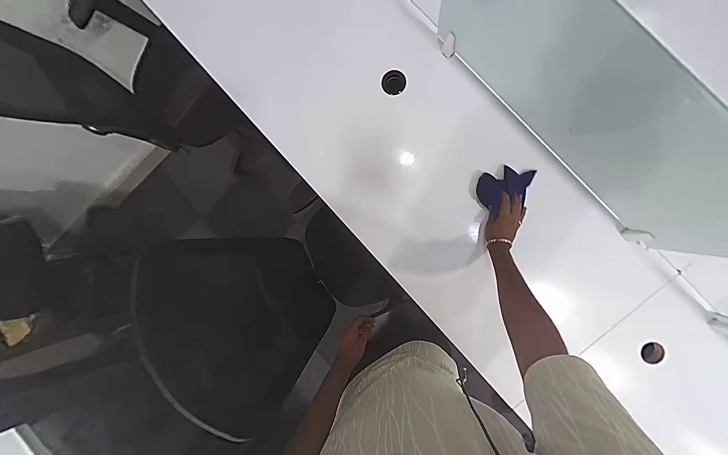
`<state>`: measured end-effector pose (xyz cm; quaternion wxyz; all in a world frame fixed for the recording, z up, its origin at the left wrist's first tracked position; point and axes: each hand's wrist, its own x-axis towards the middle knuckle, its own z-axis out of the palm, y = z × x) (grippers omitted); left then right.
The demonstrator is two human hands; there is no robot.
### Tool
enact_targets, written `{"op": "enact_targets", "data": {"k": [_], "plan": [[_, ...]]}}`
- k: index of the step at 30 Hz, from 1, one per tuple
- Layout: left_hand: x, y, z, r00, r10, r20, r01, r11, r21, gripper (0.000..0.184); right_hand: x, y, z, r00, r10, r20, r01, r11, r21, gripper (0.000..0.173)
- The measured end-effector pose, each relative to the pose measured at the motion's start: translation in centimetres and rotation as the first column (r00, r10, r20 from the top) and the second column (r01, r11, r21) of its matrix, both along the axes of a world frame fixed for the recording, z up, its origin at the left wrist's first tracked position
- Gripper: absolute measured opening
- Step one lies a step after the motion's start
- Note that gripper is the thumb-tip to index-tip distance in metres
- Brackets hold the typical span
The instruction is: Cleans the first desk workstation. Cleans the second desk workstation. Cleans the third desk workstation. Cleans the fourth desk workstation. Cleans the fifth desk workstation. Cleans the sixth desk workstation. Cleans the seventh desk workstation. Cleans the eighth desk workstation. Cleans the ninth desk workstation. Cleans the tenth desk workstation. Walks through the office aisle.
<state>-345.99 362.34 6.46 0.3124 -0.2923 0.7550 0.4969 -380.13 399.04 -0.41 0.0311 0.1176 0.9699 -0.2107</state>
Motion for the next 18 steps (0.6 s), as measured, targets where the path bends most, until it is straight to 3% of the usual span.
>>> {"op": "enact_targets", "data": {"k": [3,6,8,9,11,13,15,18], "plan": [[0.9,-0.1,-0.7,0.998,-0.055,-0.024,0.055,0.998,0.001,0.028,10.8,-1.9,0.7,0.999,-0.037,-0.016,0.037,0.999,-0.020,0.048],[1.8,-0.2,-1.8,0.986,-0.162,-0.026,0.162,0.987,0.004,0.029,23.2,-6.0,0.7,0.959,0.276,-0.060,-0.281,0.952,-0.120,0.044],[2.0,-0.4,-1.9,0.972,-0.231,-0.036,0.232,0.973,0.009,0.028,27.1,-5.3,0.5,0.878,0.469,-0.097,-0.479,0.860,-0.175,0.040],[1.9,-0.5,-1.8,0.967,-0.252,-0.037,0.253,0.967,0.016,0.028,27.7,-3.8,0.5,0.870,0.484,-0.097,-0.494,0.850,-0.185,0.037],[2.5,-0.7,-0.9,0.960,-0.278,-0.029,0.279,0.960,0.024,0.028,28.7,0.7,0.9,0.939,0.344,-0.031,-0.345,0.928,-0.141,0.034],[3.2,-1.3,-0.5,0.953,-0.299,-0.051,0.300,0.954,0.006,0.028,29.6,6.0,0.8,0.998,0.056,0.020,-0.056,0.998,-0.024,0.039],[4.7,-2.1,-0.4,0.949,-0.310,-0.064,0.310,0.951,-0.007,0.027,31.7,9.5,0.1,0.966,-0.260,-0.001,0.259,0.964,0.061,0.045],[6.7,-3.3,-0.4,0.940,-0.337,-0.051,0.336,0.941,-0.033,0.027,35.3,7.4,-0.3,0.838,-0.544,-0.034,0.545,0.834,0.090,0.052]]}}
